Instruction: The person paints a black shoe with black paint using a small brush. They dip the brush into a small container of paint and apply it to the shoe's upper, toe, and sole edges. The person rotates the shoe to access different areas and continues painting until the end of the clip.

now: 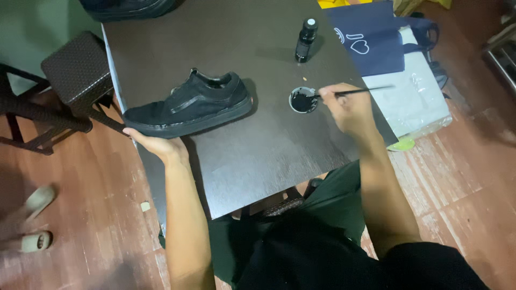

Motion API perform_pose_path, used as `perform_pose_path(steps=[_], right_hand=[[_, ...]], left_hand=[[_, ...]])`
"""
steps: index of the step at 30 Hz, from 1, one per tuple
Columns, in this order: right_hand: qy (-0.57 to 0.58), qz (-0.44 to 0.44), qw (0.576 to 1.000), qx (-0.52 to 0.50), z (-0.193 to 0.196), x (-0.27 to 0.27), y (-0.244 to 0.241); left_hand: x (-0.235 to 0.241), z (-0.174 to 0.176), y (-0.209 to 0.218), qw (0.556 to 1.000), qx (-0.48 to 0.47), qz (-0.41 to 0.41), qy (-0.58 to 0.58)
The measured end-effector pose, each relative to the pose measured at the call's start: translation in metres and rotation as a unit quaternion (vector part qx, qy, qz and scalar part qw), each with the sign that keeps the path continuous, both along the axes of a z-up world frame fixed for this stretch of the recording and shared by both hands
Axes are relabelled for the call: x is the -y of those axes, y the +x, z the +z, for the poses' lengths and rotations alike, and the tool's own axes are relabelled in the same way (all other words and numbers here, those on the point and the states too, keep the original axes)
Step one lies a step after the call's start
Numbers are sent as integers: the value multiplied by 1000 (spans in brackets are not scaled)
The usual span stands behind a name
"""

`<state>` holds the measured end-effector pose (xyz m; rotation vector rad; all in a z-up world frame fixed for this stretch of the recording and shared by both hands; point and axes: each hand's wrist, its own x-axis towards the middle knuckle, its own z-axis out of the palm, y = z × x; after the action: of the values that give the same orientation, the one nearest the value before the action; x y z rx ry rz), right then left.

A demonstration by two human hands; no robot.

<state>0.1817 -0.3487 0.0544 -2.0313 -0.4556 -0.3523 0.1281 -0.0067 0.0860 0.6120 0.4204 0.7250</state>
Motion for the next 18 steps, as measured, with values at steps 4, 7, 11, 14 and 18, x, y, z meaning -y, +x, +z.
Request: perform_pose_path(steps=[4, 7, 11, 14, 18], right_hand=[[11, -33, 999, 32, -15, 12, -10], [53, -27, 998, 6, -27, 22, -13], [85, -49, 994, -50, -31, 21, -17], [99, -70, 991, -54, -30, 16, -16], [237, -86, 963, -94, -4, -30, -28]], left_hand=[[-11, -24, 5, 1000, 13, 14, 3], [-2, -11, 1, 999, 10, 46, -25], [-4, -16, 1, 998, 13, 50, -26], [-6, -18, 3, 999, 9, 48, -17], [-2, -8, 0, 999, -12, 39, -8]])
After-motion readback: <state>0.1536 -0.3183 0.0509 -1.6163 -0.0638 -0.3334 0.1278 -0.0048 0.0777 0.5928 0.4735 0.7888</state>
